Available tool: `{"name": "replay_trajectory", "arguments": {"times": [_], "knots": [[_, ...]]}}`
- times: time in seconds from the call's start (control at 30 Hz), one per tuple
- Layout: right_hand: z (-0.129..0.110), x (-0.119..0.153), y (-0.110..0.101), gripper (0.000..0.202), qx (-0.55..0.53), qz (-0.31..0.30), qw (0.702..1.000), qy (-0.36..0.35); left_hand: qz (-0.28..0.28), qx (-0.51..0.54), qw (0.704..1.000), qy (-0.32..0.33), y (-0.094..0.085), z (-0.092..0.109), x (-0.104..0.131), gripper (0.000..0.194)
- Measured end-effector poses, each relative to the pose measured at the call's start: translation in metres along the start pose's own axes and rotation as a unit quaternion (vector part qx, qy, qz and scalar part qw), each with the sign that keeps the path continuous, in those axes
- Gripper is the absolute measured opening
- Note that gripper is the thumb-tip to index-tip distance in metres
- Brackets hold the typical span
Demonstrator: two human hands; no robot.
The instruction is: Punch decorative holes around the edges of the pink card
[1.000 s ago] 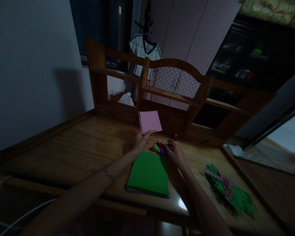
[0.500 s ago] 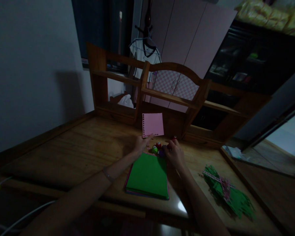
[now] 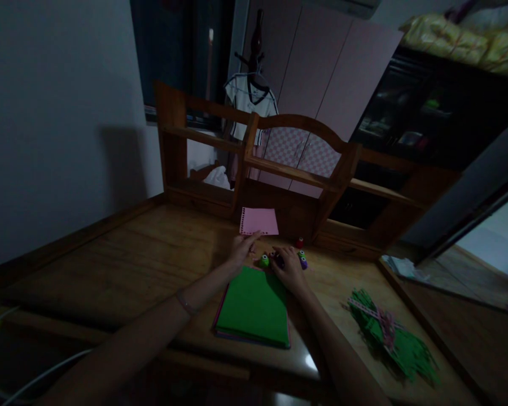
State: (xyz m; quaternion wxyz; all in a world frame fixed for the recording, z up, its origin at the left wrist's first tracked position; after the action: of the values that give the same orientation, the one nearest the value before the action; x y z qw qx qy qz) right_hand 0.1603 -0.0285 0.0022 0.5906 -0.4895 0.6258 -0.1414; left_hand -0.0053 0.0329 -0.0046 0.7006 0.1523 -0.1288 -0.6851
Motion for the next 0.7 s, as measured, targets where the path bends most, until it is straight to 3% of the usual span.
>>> {"name": "replay_trajectory", "arguments": {"times": [0.17, 0.27, 0.37, 0.43, 0.5, 0.53, 0.63, 0.7], "knots": [[-0.003, 0.000, 0.003, 0.020, 0.011, 0.003, 0.999, 0.035, -0.052, 0.095, 0.993, -0.056, 0.006, 0.009, 0.008, 0.037], [-0.006, 0.001, 0.002, 0.018, -0.004, 0.022, 0.999, 0.047, -0.061, 0.100, 0.990, -0.074, 0.008, 0.016, 0.010, 0.038], [-0.008, 0.000, -0.006, 0.019, -0.054, 0.069, 0.993, 0.074, -0.039, 0.073, 0.997, -0.013, 0.007, 0.030, 0.011, 0.036], [-0.006, 0.000, -0.012, 0.024, -0.115, 0.103, 0.981, 0.117, -0.003, 0.004, 0.996, 0.086, 0.005, 0.046, 0.015, 0.033], [-0.004, 0.000, -0.014, 0.029, -0.206, 0.121, 0.956, 0.168, 0.037, -0.086, 0.976, 0.196, 0.005, 0.059, 0.022, 0.029], [-0.003, -0.001, -0.013, 0.032, -0.262, 0.122, 0.938, 0.190, 0.039, -0.094, 0.973, 0.209, 0.006, 0.061, 0.025, 0.027], [0.001, -0.001, -0.006, 0.037, -0.413, 0.109, 0.872, 0.238, 0.036, -0.133, 0.967, 0.215, 0.010, 0.053, 0.029, 0.023], [0.004, -0.002, 0.000, 0.039, -0.472, 0.102, 0.836, 0.262, 0.027, -0.169, 0.969, 0.181, 0.011, 0.038, 0.023, 0.027]]}}
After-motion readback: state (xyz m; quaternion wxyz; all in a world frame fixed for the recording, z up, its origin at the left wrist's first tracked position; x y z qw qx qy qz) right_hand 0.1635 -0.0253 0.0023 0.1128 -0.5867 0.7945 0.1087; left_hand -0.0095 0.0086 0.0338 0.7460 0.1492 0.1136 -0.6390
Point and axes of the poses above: each hand's wrist, its own x-axis away from the middle knuckle, its own y-axis out of the palm, z = x × y, the point moved 2 cm from there along -x, towards the middle knuckle, and after that the axes turned 4 degrees about z, right-handed, at the moved point
